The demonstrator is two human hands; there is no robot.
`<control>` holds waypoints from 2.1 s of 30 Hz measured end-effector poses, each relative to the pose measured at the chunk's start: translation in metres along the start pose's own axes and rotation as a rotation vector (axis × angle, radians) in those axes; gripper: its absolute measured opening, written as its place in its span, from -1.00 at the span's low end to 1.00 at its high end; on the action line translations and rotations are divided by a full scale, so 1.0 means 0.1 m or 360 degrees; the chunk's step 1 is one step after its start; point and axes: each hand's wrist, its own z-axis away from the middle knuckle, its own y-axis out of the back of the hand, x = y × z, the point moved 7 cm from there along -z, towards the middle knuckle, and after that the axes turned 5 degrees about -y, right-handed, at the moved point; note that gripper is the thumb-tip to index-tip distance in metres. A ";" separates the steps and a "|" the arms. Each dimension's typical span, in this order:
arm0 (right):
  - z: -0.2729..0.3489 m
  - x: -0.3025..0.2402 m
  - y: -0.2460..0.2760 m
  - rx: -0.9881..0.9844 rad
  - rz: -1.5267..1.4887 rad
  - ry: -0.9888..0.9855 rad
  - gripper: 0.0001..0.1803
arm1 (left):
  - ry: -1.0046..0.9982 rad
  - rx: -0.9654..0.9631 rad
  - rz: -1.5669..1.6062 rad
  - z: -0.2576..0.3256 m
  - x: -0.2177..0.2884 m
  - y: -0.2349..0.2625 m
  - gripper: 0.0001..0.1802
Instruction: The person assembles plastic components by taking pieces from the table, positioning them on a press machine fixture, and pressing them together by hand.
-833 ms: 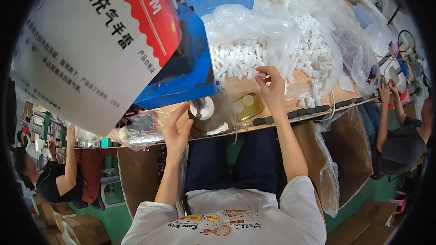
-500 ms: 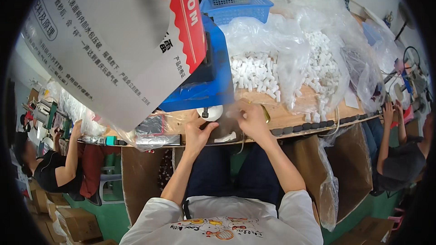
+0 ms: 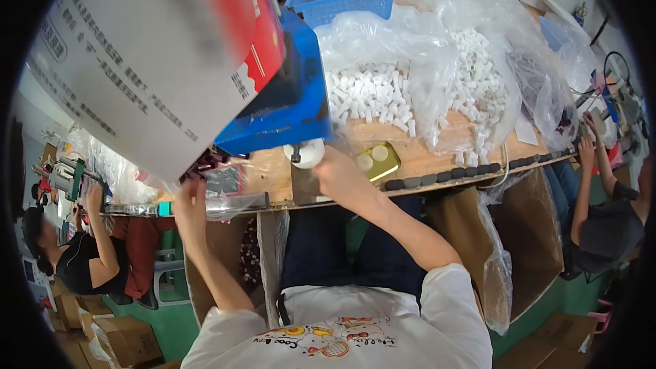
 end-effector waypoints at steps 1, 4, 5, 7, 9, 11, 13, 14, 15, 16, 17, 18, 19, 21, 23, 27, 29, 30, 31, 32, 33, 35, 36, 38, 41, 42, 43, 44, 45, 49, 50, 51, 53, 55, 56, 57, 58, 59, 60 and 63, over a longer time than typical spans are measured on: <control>-0.01 0.00 -0.01 -0.0005 0.0003 -0.0013 -0.61 | 0.0023 -0.0016 -0.0045 -0.25 0.02 -0.23 -0.64; -0.03 -0.13 -0.14 0.0011 0.0056 0.0084 -0.46 | -0.0110 -0.0224 -0.0515 -0.70 -0.39 -0.97 -0.48; 0.04 -0.06 -0.17 0.0077 0.0079 0.0064 -0.42 | -0.0161 -0.0187 -0.0400 -0.69 -0.29 -1.11 -0.43; 0.05 -0.13 -0.03 0.0314 0.0092 0.0235 -0.43 | -0.0270 -0.0127 -0.0194 -0.65 -0.14 -1.30 -0.33; 0.05 0.10 0.17 0.0060 -0.0296 -0.0164 -0.49 | -0.0217 -0.0341 -0.0141 -0.61 -0.19 -1.48 -0.31; 0.13 0.65 0.37 0.0065 -0.0237 -0.0642 -0.74 | -0.0274 -0.0337 -0.0201 -0.60 -0.42 -1.59 -0.47; 0.60 1.39 1.23 0.1158 -0.0081 -0.0847 -0.89 | -0.0333 -0.0427 0.0230 -0.56 -0.35 -1.67 -0.66; 0.81 1.64 1.62 0.1202 0.0446 -0.0891 -0.87 | -0.0311 -0.0472 0.0520 -0.44 -0.12 -1.72 -0.72; 0.91 1.78 1.79 0.1143 0.0650 -0.0861 -0.86 | -0.0277 -0.0509 0.0817 -0.31 0.10 -1.73 -0.75; 0.96 1.83 1.81 0.1069 0.0834 -0.0825 -0.85 | -0.0231 -0.0532 0.1103 -0.19 0.30 -1.68 -0.74; 1.04 1.94 1.80 0.1048 0.0835 -0.0840 -0.85 | -0.0189 -0.0590 0.1441 -0.05 0.63 -1.69 -0.76; 1.04 2.12 1.75 0.0885 0.0852 -0.0944 -0.84 | -0.0126 -0.0650 0.1769 0.09 0.94 -1.69 -0.72; 0.98 2.23 1.68 0.0719 0.0856 -0.1029 -0.83 | -0.0085 -0.0745 0.1818 0.15 1.07 -1.72 -0.76; 0.96 2.19 1.68 0.0807 0.0816 -0.1002 -0.83 | -0.0278 -0.0845 0.1504 0.22 1.23 -1.70 -0.75; 0.93 2.01 1.64 0.0895 0.0759 -0.0973 -0.83 | -0.0516 -0.0902 0.1158 0.31 1.26 -1.67 -0.68; 0.75 1.23 1.15 0.0533 -0.0168 -0.0833 -0.80 | -0.0580 -0.0754 0.0946 0.41 1.46 -1.42 -0.68; 0.62 0.81 0.78 0.0375 0.0304 -0.0412 -0.69 | -0.0591 -0.0654 0.0993 0.46 1.45 -1.41 -0.67; 0.61 0.81 0.60 0.0280 0.0261 -0.0450 -0.65 | -0.0604 -0.0566 0.1050 0.49 1.46 -1.43 -0.66; 0.57 0.80 0.51 0.0239 0.0384 -0.0372 -0.67 | -0.0585 -0.0448 0.1097 0.49 1.45 -1.46 -0.69; 0.53 0.78 0.45 0.0198 0.0508 -0.0292 -0.68 | -0.0585 -0.0439 0.1096 0.53 1.44 -1.50 -0.69; 0.55 0.79 0.45 0.0197 0.0507 -0.0283 -0.68 | -0.0616 -0.0326 0.1024 0.56 1.43 -1.49 -0.69; 0.50 0.75 0.66 0.0330 0.0244 -0.0720 -0.68 | -0.0642 -0.0134 0.0952 0.58 1.45 -1.46 -0.68; 0.45 0.67 0.66 0.0320 0.0242 -0.0716 -0.68 | -0.0632 -0.0130 0.0949 0.58 1.48 -1.45 -0.68; 0.39 0.53 0.64 0.0572 -0.0608 -0.0742 -0.72 | -0.0411 -0.0029 0.0919 0.61 1.46 -1.44 -0.65; 0.22 0.12 0.41 0.0646 -0.0667 -0.0411 -0.74 | -0.0392 0.0065 0.0822 0.65 1.41 -1.52 -0.61; 0.17 0.00 0.37 0.0593 -0.0547 -0.0328 -0.73 | -0.0392 0.0059 0.0818 0.66 1.42 -1.54 -0.61; 0.16 0.03 0.37 0.0592 -0.0550 -0.0328 -0.73 | -0.0396 0.0091 0.0855 0.66 1.44 -1.52 -0.67; 0.13 -0.06 0.37 0.0581 -0.0295 -0.0021 -0.70 | -0.0401 0.0123 0.0892 0.66 1.46 -1.50 -0.72; 0.15 -0.17 0.34 0.0564 -0.0038 0.0285 -0.66 | -0.0402 0.0122 0.0891 0.65 1.46 -1.49 -0.72; 0.20 -0.20 0.25 0.0486 0.0088 0.0377 -0.60 | -0.0487 0.0148 0.0891 0.67 1.48 -1.47 -0.73; 0.18 -0.19 0.27 0.0428 0.0012 0.0331 -0.61 | -0.0500 0.0156 0.0909 0.67 1.48 -1.45 -0.72; 0.17 -0.16 0.30 0.0369 -0.0065 0.0285 -0.61 | -0.0501 0.0155 0.0909 0.67 1.47 -1.43 -0.72; 0.20 -0.04 0.44 0.0420 -0.0094 0.0178 -0.64 | -0.0491 0.0001 0.0819 0.64 1.45 -1.47 -0.60; 0.28 0.41 0.63 0.0588 -0.0047 -0.0281 -0.67 | -0.0452 -0.0069 0.0778 0.48 1.36 -1.52 -0.61; 0.42 0.76 0.74 0.0697 0.0041 -0.0656 -0.67 | -0.0400 -0.0162 0.0743 0.47 1.34 -1.58 -0.61; 0.45 0.96 0.90 0.0781 0.0241 -0.0778 -0.70 | -0.0406 -0.0223 0.0850 0.44 1.49 -1.48 -0.64; 0.44 1.07 1.02 0.0865 0.0433 -0.0874 -0.73 | -0.0391 -0.0222 0.0837 0.51 1.44 -1.45 -0.64; 0.48 1.21 1.06 0.0869 0.0436 -0.0861 -0.73 | -0.0386 -0.0234 0.0800 0.52 1.40 -1.50 -0.65; 0.48 1.33 1.01 0.0755 0.0663 -0.0769 -0.76 | -0.0383 -0.0245 0.0765 0.54 1.38 -1.52 -0.66; 0.41 1.46 0.91 0.0645 0.0988 -0.0659 -0.80 | -0.0366 -0.0540 0.0739 0.36 1.42 -1.48 -0.59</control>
